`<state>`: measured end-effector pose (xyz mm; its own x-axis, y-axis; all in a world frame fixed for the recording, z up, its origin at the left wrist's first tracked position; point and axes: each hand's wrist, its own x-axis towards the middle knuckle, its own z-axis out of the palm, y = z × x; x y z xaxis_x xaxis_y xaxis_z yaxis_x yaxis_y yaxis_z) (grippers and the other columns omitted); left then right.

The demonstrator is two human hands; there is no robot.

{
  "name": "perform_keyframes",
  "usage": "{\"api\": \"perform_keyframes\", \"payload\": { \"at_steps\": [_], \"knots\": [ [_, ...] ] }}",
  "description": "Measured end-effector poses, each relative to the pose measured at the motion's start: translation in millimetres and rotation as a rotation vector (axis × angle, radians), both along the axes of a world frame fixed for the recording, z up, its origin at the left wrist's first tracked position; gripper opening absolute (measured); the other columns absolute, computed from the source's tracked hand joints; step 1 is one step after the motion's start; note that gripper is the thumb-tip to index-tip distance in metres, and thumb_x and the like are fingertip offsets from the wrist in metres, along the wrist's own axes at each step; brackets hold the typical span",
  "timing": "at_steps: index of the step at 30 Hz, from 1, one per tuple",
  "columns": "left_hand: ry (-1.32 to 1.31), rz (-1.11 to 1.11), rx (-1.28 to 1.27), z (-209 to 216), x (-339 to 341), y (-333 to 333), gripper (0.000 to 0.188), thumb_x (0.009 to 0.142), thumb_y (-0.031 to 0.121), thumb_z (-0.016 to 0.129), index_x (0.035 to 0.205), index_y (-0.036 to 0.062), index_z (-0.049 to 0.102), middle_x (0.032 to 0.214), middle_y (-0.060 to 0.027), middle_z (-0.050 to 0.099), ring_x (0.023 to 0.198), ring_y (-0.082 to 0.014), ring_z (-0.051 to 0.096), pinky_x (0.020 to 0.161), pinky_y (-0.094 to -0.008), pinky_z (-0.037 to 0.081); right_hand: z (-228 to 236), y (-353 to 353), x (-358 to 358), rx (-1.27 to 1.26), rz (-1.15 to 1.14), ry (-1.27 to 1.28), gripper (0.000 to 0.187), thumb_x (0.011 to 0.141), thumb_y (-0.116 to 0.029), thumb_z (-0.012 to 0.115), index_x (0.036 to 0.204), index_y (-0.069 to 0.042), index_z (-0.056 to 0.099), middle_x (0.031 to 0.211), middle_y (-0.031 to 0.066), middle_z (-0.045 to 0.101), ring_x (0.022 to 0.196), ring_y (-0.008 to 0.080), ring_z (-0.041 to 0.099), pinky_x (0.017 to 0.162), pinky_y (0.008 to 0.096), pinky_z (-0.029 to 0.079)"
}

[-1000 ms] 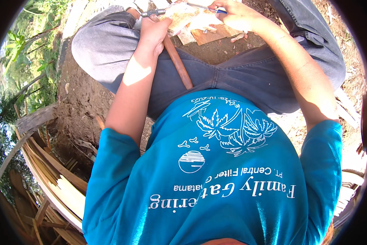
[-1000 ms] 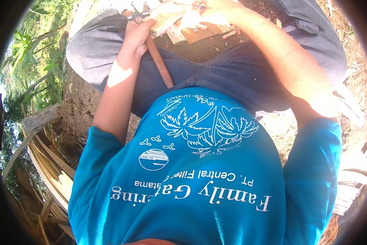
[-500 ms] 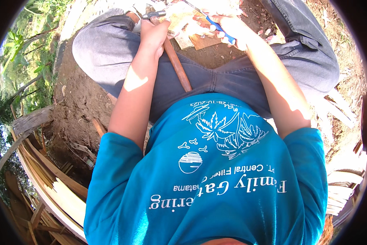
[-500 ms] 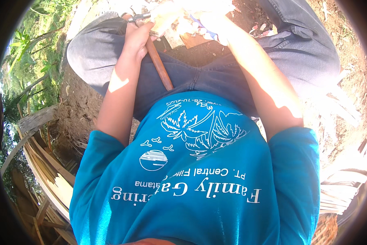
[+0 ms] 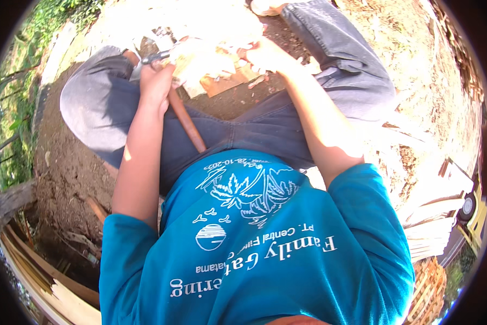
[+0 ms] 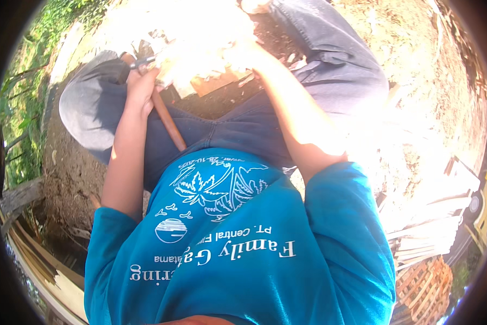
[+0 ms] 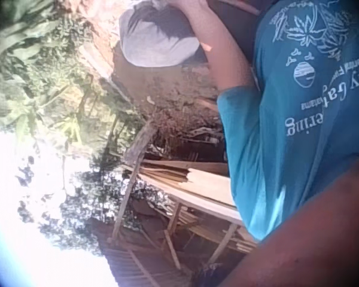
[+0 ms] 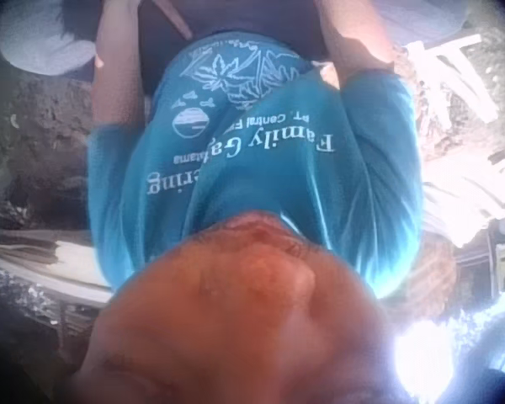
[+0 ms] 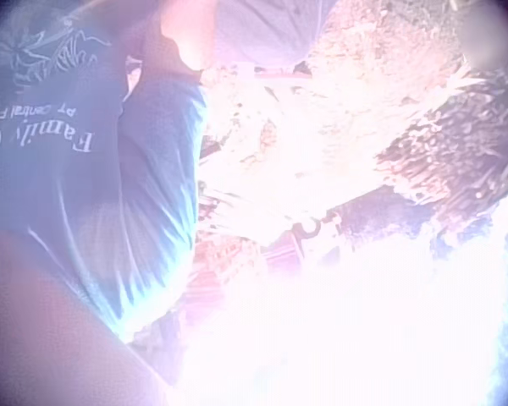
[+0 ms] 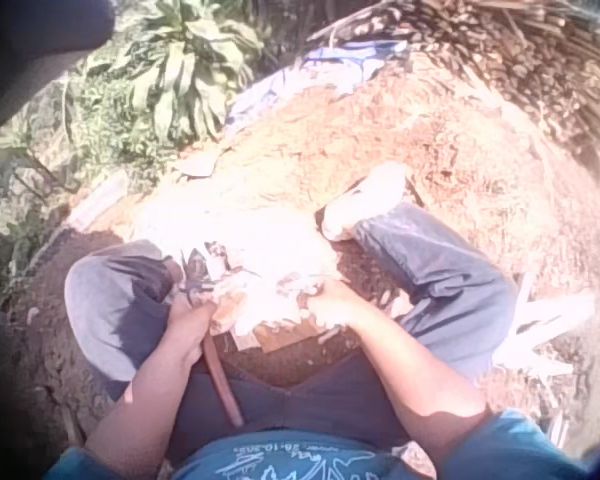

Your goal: The person carves a piece of wood using a chisel and a small hammer while sitting on the ground.

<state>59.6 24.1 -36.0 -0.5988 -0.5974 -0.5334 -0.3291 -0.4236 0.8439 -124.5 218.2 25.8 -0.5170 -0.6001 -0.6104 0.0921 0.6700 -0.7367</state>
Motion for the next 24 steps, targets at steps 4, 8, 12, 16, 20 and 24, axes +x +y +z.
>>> {"api": "perform_keyframes", "payload": {
  "at_steps": [4, 8, 12, 16, 20, 24],
  "knots": [
    [-0.007, -0.027, 0.011, 22, -4, 10, 0.026, 0.097, 0.001, 0.055, 0.122, -0.0051, 0.055, 0.112, -0.0155, 0.065, 0.091, -0.0240, 0.071, 0.072, -0.0389, 0.064, -11, 20, -21, 0.073, 0.292, 0.247, 0.044, 0.082, -0.020, 0.066, 0.125, -0.019, 0.070, 0.092, 0.0184, 0.073, 0.087, 0.0281, 0.072, 0.079, 0.0409, 0.058],
    [-0.074, -0.014, -0.026, -11, 7, -7, 0.034, 0.094, 0.002, 0.060, 0.126, -0.0003, 0.048, 0.109, -0.0122, 0.061, 0.092, -0.0220, 0.067, 0.065, -0.0380, 0.061, 0, 10, -15, 0.143, 0.380, 0.369, 0.037, 0.084, -0.026, 0.068, 0.120, -0.024, 0.071, 0.111, 0.0143, 0.073, 0.108, 0.0328, 0.068, 0.093, 0.0428, 0.052],
    [-0.069, -0.068, 0.018, -3, -7, 5, 0.033, 0.093, 0.002, 0.060, 0.123, 0.0017, 0.046, 0.111, -0.0127, 0.060, 0.096, -0.0250, 0.067, 0.067, -0.0418, 0.061, -11, 30, -19, 0.119, 0.398, 0.432, 0.043, 0.078, -0.014, 0.061, 0.119, -0.022, 0.070, 0.098, 0.0071, 0.074, 0.085, 0.0252, 0.072, 0.073, 0.0390, 0.056],
    [0.034, -0.021, 0.106, -1, -6, 4, 0.036, 0.091, 0.003, 0.059, 0.124, 0.0028, 0.044, 0.115, -0.0143, 0.059, 0.094, -0.0273, 0.068, 0.063, -0.0439, 0.063, 2, 29, -22, 0.131, 0.453, 0.225, 0.054, 0.083, -0.016, 0.063, 0.136, -0.015, 0.056, 0.066, 0.0047, 0.067, 0.052, 0.0206, 0.065, 0.053, 0.0348, 0.053],
    [0.063, -0.083, 0.140, -8, -2, -5, 0.039, 0.089, 0.006, 0.059, 0.126, 0.0011, 0.046, 0.113, -0.0163, 0.062, 0.089, -0.0272, 0.070, 0.059, -0.0414, 0.063, 18, 40, -28, 0.226, 0.475, 0.130, 0.058, 0.077, -0.008, 0.059, 0.135, -0.012, 0.056, 0.067, 0.0062, 0.067, 0.052, 0.0181, 0.064, 0.050, 0.0332, 0.051],
    [0.039, -0.069, 0.141, -4, -4, -3, 0.036, 0.087, 0.007, 0.059, 0.121, -0.0017, 0.050, 0.105, -0.0171, 0.065, 0.080, -0.0271, 0.071, 0.054, -0.0389, 0.063, 30, 50, -29, 0.279, 0.528, 0.100, 0.057, 0.077, -0.012, 0.062, 0.132, -0.002, 0.054, 0.069, 0.0071, 0.068, 0.058, 0.0189, 0.066, 0.055, 0.0350, 0.052]
  ]
}}
